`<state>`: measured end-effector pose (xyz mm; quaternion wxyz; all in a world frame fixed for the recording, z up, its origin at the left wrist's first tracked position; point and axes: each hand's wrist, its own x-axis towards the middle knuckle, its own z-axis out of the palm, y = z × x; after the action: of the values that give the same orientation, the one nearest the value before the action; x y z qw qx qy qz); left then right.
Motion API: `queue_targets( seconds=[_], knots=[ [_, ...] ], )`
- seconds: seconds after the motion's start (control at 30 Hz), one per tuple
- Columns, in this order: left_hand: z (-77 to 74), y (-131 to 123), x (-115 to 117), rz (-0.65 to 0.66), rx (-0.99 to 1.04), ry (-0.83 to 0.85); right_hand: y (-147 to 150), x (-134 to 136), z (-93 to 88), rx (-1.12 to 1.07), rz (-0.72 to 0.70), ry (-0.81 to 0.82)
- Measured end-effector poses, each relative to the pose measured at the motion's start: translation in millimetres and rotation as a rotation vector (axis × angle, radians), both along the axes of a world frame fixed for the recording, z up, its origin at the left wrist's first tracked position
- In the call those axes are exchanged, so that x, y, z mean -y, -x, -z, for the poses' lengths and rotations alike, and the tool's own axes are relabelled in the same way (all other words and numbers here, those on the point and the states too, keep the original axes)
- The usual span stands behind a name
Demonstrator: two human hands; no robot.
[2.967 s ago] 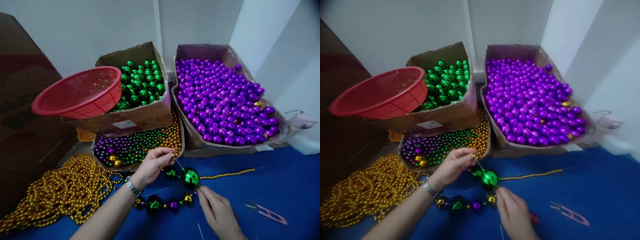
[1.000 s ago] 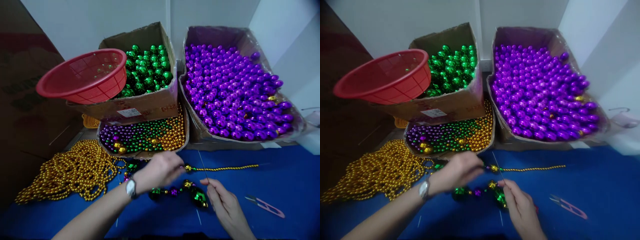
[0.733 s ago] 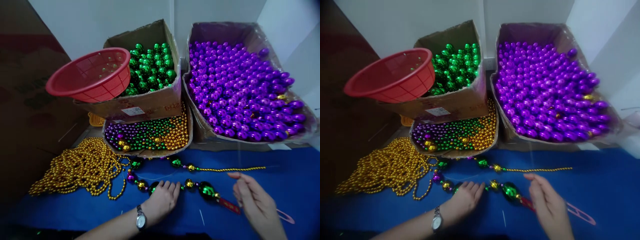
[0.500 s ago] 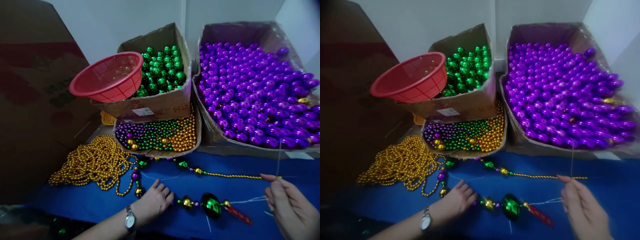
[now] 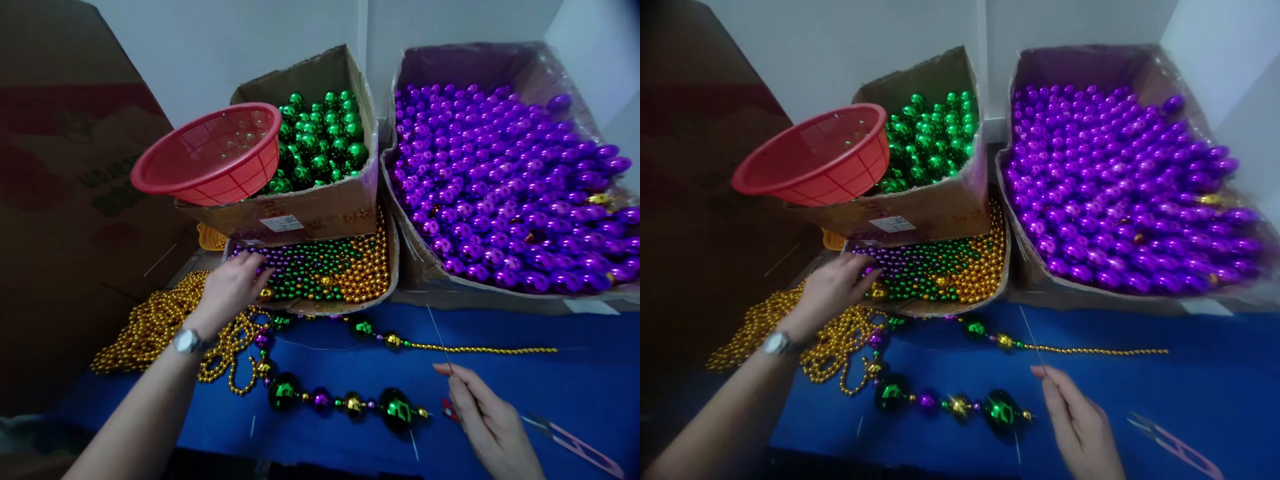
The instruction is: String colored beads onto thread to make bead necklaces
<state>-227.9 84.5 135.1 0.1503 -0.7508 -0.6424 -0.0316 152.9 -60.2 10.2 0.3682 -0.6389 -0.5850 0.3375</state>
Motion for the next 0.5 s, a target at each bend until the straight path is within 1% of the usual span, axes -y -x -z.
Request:
queue_targets(
  seconds=[0.03, 0.07, 0.1, 0.13, 0.23, 0.37, 0.43, 0.5],
  knots=[
    [-2.4, 9, -15, -0.067, -0.056, 0.014, 0, 0, -2.0, 0.014, 0.002, 0.009],
    [-3.3, 18, -29, -0.110, -0.092, 0.072, 0, 0, -4.3, 0.026, 0.002, 0.014],
    [-2.8, 26, -41, -0.135, -0.103, 0.183, 0, -1, -6.9, 0.031, -0.002, 0.019],
    [-1.3, 33, -52, -0.149, -0.098, 0.286, 1, -1, -9.5, 0.027, -0.015, 0.028],
    [7.7, 46, -75, -0.100, -0.054, 0.399, 3, -4, -15.9, -0.001, -0.051, 0.041],
    [22.3, 50, -86, -0.032, 0.039, 0.400, 6, -7, -20.3, -0.042, -0.079, 0.005],
    [26.4, 49, -86, -0.019, 0.100, 0.351, 6, -8, -21.6, -0.065, -0.075, 0.006],
    [26.3, 47, -82, -0.017, 0.193, 0.259, 6, -9, -22.5, -0.083, -0.069, 0.004]
  ],
)
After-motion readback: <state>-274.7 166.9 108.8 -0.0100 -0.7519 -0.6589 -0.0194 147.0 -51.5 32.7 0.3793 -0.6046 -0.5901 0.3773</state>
